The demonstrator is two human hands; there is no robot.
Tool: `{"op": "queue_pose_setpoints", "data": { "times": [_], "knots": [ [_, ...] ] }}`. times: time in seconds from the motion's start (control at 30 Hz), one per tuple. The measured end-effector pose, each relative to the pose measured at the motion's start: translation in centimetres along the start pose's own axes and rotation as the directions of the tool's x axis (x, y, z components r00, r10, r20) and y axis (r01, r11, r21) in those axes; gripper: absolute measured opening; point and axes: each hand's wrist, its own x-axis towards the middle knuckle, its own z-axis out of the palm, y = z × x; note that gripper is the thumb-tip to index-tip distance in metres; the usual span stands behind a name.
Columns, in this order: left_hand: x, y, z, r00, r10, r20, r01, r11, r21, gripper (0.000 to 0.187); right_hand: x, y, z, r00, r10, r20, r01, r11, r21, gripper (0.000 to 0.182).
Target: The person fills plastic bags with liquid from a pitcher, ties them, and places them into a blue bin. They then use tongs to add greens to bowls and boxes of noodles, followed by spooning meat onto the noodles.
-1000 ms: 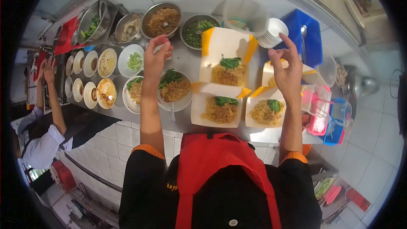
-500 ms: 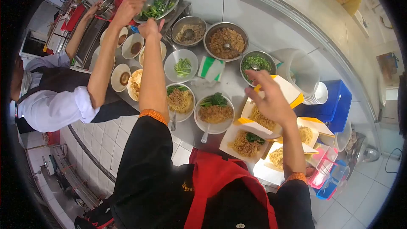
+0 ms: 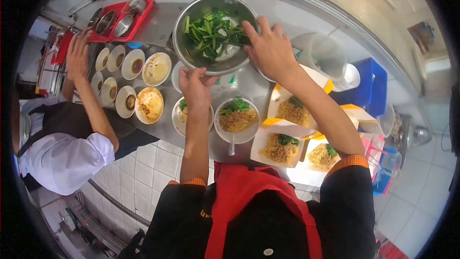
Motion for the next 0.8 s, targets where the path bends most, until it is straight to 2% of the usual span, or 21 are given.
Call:
{"op": "queue_pose_setpoints", "data": {
  "times": [0.03,0.1,0.23,0.3,0.43,0.5,0.53,0.67,0.77,0.8],
  "knots": [
    [-1.8,-0.4,0.7,1.0,-0.018,0.007,0.018,1.0,-0.006,0.027,-1.1,0.6,0.0,1.0,0.012,0.008,-0.012,1.0,-0.014,0.042],
    [-4.9,-1.3,1.7,0.997,-0.076,0.035,0.074,0.996,0.042,0.027,-3.7,2.4,-0.1,0.981,0.04,0.191,-0.036,0.999,-0.026,0.039],
    [-8.7,-4.5,2.7,0.994,-0.093,0.062,0.091,0.995,0.042,0.026,-9.3,3.5,-2.4,0.996,-0.013,0.091,0.015,1.0,-0.023,0.027],
    [-10.3,-5.3,3.4,0.992,-0.107,0.06,0.105,0.994,0.042,0.027,-11.7,2.3,-5.0,0.989,0.15,0.017,-0.151,0.979,0.136,0.024],
    [-12.6,-7.0,4.0,0.994,-0.071,0.085,0.067,0.996,0.055,0.031,-14.9,-1.2,-4.7,0.986,0.164,0.014,-0.163,0.964,0.209,0.022],
    [-13.8,-7.0,4.5,0.985,-0.121,0.127,0.114,0.992,0.061,0.031,-15.0,-1.9,-3.7,0.948,0.289,0.134,-0.309,0.936,0.166,0.024],
    [-14.3,-6.9,4.8,0.983,-0.125,0.138,0.117,0.991,0.061,0.031,-15.0,-1.3,-2.9,0.977,0.212,0.02,-0.213,0.974,0.082,0.019],
    [-15.3,-7.6,5.0,0.984,-0.076,0.163,0.079,0.997,-0.012,0.032,-14.5,1.4,-2.7,0.982,0.181,-0.062,-0.182,0.983,-0.02,0.018],
    [-15.7,-7.4,5.4,0.978,-0.067,0.199,0.081,0.995,-0.063,0.032,-14.1,4.3,-5.0,0.979,0.184,-0.088,-0.182,0.983,0.037,0.018],
    [-16.0,-7.1,5.5,0.975,-0.092,0.203,0.107,0.992,-0.065,0.031,-14.1,5.1,-6.2,0.974,0.161,-0.161,-0.138,0.98,0.144,0.018]
  ]
}}
